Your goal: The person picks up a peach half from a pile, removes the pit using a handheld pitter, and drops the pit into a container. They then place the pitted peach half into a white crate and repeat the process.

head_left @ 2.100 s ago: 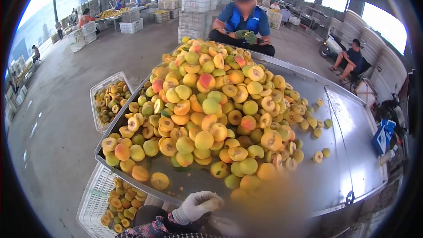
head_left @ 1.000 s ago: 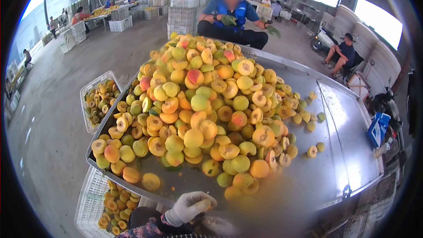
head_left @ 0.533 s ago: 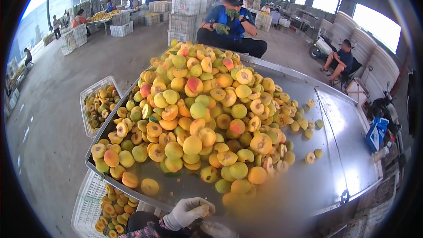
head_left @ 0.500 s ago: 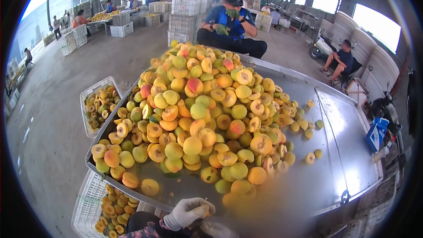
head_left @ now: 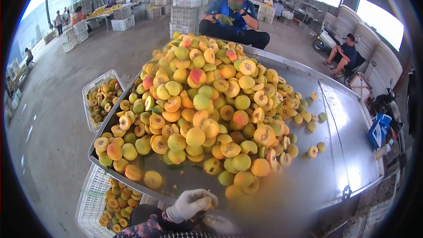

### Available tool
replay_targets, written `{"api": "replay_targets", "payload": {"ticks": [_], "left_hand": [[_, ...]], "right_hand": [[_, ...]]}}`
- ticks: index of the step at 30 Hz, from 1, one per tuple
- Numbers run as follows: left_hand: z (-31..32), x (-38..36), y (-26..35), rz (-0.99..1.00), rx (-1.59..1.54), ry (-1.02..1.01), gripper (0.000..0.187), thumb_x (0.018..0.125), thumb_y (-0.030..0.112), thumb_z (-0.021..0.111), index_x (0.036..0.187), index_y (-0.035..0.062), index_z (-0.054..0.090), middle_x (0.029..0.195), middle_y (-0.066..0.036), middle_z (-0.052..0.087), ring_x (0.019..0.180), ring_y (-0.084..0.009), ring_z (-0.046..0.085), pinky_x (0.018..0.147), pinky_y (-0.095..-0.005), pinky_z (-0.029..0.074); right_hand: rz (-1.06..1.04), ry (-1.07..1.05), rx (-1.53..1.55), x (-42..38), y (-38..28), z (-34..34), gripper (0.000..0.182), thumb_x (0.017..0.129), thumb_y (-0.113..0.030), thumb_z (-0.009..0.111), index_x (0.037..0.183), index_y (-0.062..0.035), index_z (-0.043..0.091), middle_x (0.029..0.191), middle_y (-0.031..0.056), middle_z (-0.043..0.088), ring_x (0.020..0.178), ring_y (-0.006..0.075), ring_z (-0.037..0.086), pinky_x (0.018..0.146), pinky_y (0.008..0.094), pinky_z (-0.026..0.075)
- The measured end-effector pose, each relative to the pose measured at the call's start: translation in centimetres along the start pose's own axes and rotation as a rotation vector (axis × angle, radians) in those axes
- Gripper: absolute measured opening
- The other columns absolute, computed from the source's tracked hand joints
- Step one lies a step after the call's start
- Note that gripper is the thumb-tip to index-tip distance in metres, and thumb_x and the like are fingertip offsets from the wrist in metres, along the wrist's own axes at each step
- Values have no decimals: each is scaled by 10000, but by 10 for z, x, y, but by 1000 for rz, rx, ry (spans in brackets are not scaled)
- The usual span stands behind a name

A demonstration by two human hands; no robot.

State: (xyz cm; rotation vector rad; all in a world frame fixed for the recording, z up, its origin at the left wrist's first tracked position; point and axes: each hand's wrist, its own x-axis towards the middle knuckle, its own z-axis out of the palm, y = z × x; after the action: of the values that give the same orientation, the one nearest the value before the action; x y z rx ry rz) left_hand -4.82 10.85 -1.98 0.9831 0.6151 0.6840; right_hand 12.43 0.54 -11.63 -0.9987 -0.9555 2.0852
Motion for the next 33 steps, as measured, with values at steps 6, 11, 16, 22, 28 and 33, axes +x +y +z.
{"api": "replay_targets", "payload": {"ticks": [6, 11, 16, 22, 28, 33], "left_hand": [[-4, 2, 3, -65, -105, -73, 331, 956, 268, 597, 1046, -48, 641, 974, -134, 691, 908, -177, 649, 848, -296, 508], [-5, 4, 3, -37, -100, -103, 323, 954, 276, 598, 1038, -34, 638, 950, -128, 689, 880, -179, 648, 822, -302, 511], [-2, 3, 1, 12, -111, -104, 318, 947, 282, 606, 1022, -25, 635, 935, -125, 685, 869, -180, 645, 809, -301, 507], [7, -5, 2, 86, -160, -70, 258, 957, 220, 586, 1031, -22, 637, 910, -95, 674, 826, -156, 641, 761, -277, 516], [30, -23, -7, 14, -304, 49, 276, 967, 249, 574, 970, -20, 638, 854, -120, 673, 775, -240, 672, 705, -330, 548], [43, -35, -16, -44, -417, 87, 249, 973, 233, 564, 962, -7, 627, 851, -132, 669, 770, -273, 674, 697, -356, 559]], "right_hand": [[4, -68, -179, -7, -51, 13, 238, 1016, -253, 478, 1071, -56, 601, 957, -17, 581, 887, 103, 522, 812, 273, 436], [-11, -160, 195, -4, -32, 15, 232, 1031, -292, 460, 930, -112, 567, 787, -70, 438, 702, 38, 383, 606, 212, 329], [24, -47, 83, -13, -48, 22, 245, 1029, -307, 463, 997, -107, 601, 812, -68, 526, 705, 22, 440, 594, 192, 342], [-51, 159, 153, -14, -45, 44, 331, 1027, -357, 447, 1119, -76, 597, 800, -37, 604, 551, 36, 480, 480, 175, 365], [50, 136, 109, -36, -38, 47, 454, 1006, -488, 418, 1004, -76, 609, 634, -7, 547, 430, 80, 427, 401, 202, 311], [86, 16, 144, -60, -40, 53, 515, 936, -594, 489, 926, -99, 635, 598, 9, 538, 433, 104, 438, 399, 235, 297]]}}
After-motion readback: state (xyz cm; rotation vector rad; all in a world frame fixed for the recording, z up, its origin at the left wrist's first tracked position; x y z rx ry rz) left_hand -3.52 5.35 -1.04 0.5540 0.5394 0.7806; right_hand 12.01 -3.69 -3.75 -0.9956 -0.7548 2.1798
